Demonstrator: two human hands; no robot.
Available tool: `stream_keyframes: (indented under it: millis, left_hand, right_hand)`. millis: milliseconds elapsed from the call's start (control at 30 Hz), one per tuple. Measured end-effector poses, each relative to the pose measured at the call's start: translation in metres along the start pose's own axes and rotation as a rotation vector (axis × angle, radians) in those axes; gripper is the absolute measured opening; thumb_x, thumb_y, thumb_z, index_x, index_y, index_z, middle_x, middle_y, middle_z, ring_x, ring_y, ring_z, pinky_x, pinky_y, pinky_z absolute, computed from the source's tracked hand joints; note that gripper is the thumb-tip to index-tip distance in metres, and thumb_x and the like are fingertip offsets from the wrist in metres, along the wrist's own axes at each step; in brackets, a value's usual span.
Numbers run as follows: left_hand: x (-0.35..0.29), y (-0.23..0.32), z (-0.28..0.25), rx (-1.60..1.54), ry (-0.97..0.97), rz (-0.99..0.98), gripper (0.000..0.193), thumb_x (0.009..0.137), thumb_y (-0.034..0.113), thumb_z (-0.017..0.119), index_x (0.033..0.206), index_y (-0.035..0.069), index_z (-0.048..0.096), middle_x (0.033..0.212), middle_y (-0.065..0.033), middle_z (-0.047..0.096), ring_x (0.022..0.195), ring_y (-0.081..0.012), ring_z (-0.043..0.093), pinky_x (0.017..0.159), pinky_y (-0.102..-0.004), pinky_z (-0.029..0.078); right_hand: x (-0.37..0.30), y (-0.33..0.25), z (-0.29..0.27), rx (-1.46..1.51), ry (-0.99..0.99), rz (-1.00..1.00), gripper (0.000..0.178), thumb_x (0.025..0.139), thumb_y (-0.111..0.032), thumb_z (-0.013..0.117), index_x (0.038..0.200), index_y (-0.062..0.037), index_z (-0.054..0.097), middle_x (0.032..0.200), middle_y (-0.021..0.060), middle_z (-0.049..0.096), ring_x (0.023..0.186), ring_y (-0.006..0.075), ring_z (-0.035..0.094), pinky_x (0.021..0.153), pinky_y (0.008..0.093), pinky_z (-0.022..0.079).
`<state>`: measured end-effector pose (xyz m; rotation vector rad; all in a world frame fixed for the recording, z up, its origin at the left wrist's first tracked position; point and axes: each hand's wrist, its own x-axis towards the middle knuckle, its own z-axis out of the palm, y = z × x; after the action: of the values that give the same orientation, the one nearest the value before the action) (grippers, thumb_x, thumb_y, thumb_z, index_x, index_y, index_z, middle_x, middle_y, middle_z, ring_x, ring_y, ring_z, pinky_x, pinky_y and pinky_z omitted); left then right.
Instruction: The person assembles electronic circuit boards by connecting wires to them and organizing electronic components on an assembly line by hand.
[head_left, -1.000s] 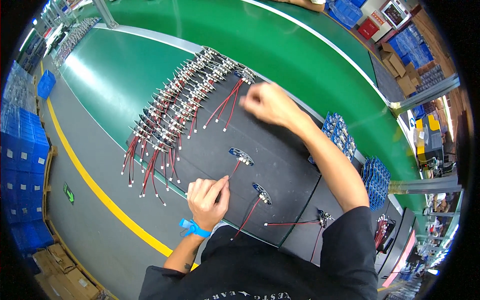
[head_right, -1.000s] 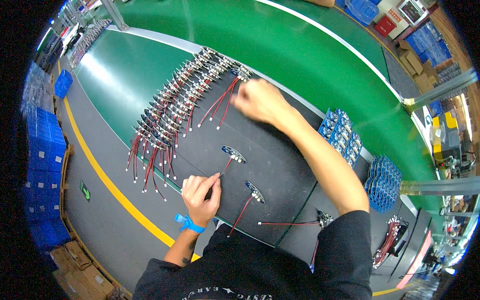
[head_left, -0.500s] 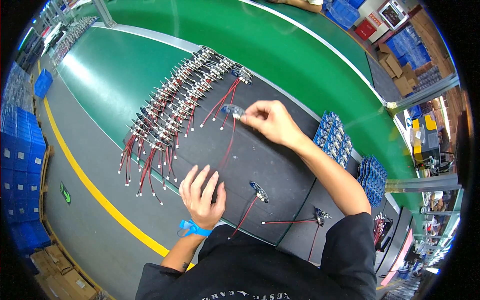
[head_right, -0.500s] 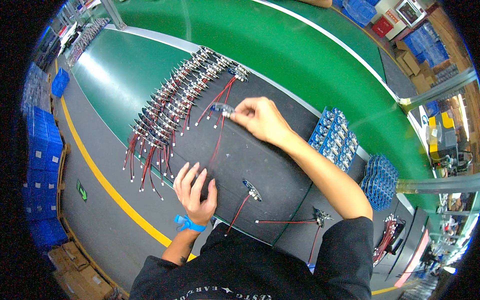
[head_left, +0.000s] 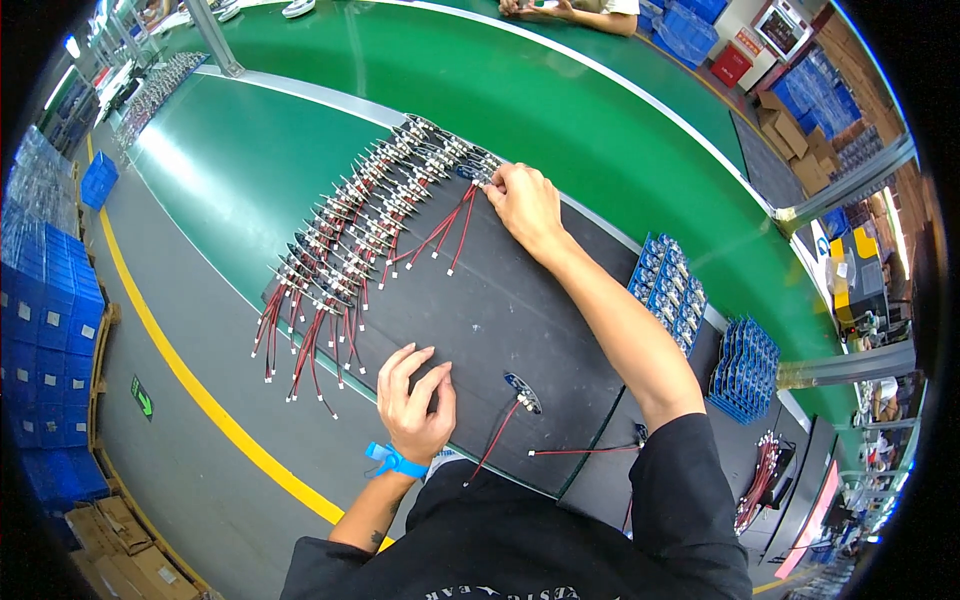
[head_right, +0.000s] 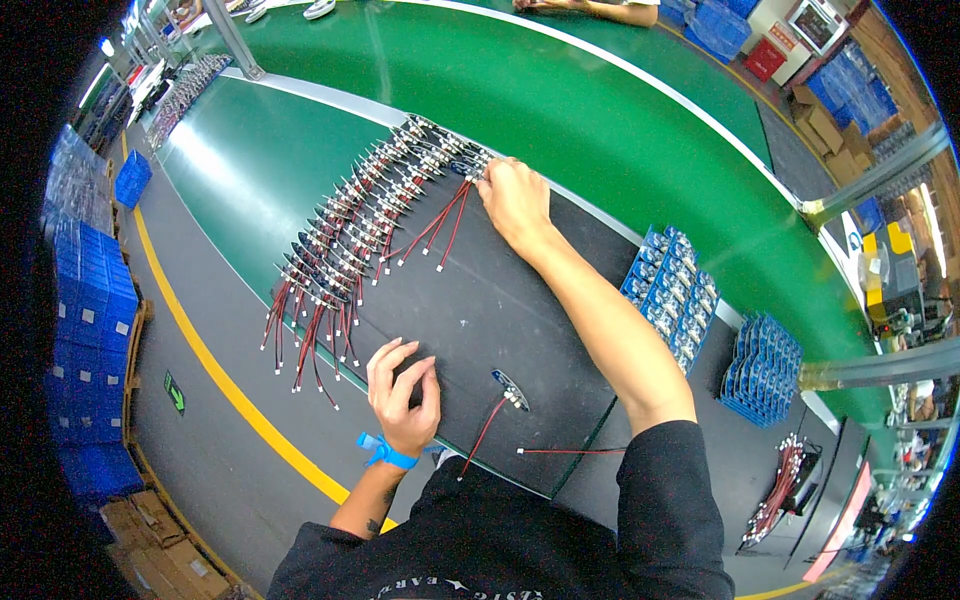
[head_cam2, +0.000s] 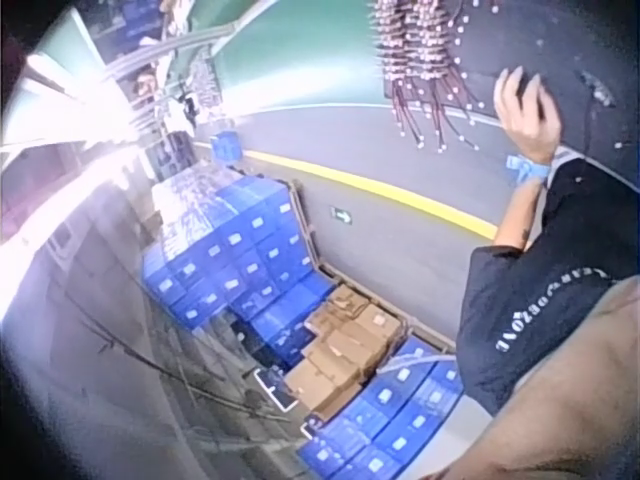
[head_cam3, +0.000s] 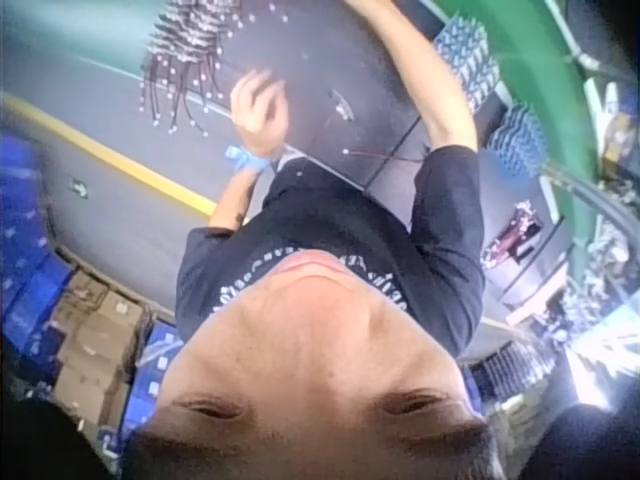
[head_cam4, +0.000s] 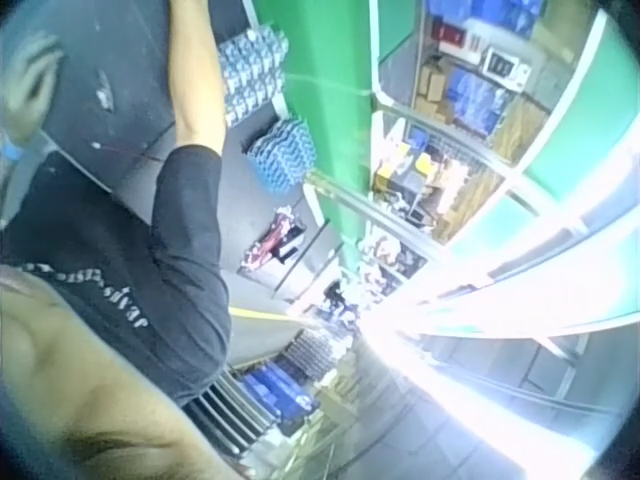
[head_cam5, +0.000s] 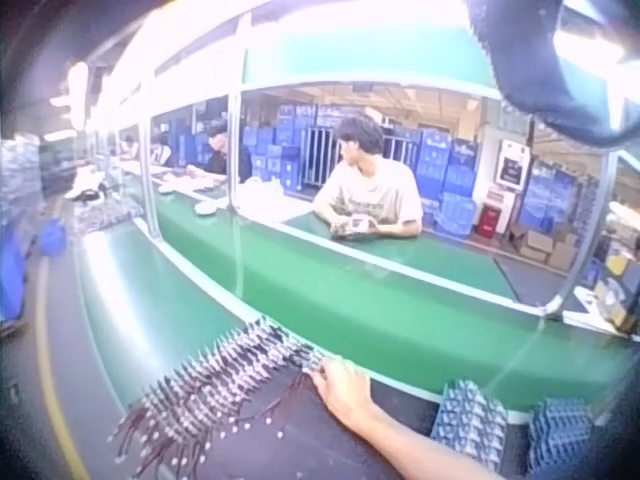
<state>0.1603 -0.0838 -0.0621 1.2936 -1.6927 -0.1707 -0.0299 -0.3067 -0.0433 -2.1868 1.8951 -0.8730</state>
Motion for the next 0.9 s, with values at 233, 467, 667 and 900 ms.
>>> stream_keyframes:
  millis: [233, 467, 667, 900]
  left_hand:
    - [0.002, 0.001, 0.002, -0.014, -0.005, -0.012, 0.025, 0.068, -0.005, 0.07, 0.09, 0.006, 0.069, 0.105, -0.0094, 0.063, 0.105, -0.0338, 0.059, 0.087, -0.0417, 0.048]
    - [-0.001, -0.006, -0.002, -0.002, -0.007, -0.03, 0.024, 0.069, -0.004, 0.07, 0.091, 0.006, 0.07, 0.103, -0.0082, 0.064, 0.103, -0.0329, 0.06, 0.085, -0.0409, 0.048]
    - [0.001, 0.0, 0.002, -0.02, -0.022, -0.018, 0.024, 0.07, -0.004, 0.069, 0.092, 0.006, 0.07, 0.104, -0.0086, 0.064, 0.103, -0.0331, 0.06, 0.086, -0.0413, 0.047]
    - [0.012, 0.007, -0.013, -0.285, -0.029, -0.135, 0.035, 0.083, -0.001, 0.06, 0.117, -0.005, 0.055, 0.11, -0.0191, 0.062, 0.112, -0.0378, 0.057, 0.097, -0.0439, 0.044]
  right_hand:
    - [-0.004, 0.003, -0.011, 0.068, 0.019, 0.019, 0.023, 0.082, -0.022, 0.068, 0.086, 0.0007, 0.068, 0.088, 0.0181, 0.069, 0.079, 0.0319, 0.067, 0.072, 0.043, 0.051]
    - [-0.046, -0.021, -0.106, 0.102, -0.744, -0.073, 0.03, 0.085, -0.031, 0.068, 0.081, -0.0004, 0.068, 0.069, 0.0165, 0.066, 0.065, 0.0272, 0.065, 0.064, 0.0386, 0.051]
    - [-0.155, -0.035, -0.12, 0.108, -1.089, -0.185, 0.034, 0.082, -0.034, 0.072, 0.082, -0.001, 0.066, 0.069, 0.0147, 0.066, 0.07, 0.0315, 0.067, 0.063, 0.0432, 0.05]
    - [-0.138, -0.028, -0.107, 0.384, -0.686, -0.02, 0.013, 0.085, -0.013, 0.069, 0.089, -0.0006, 0.067, 0.071, 0.0089, 0.068, 0.064, 0.0164, 0.065, 0.058, 0.0316, 0.05]
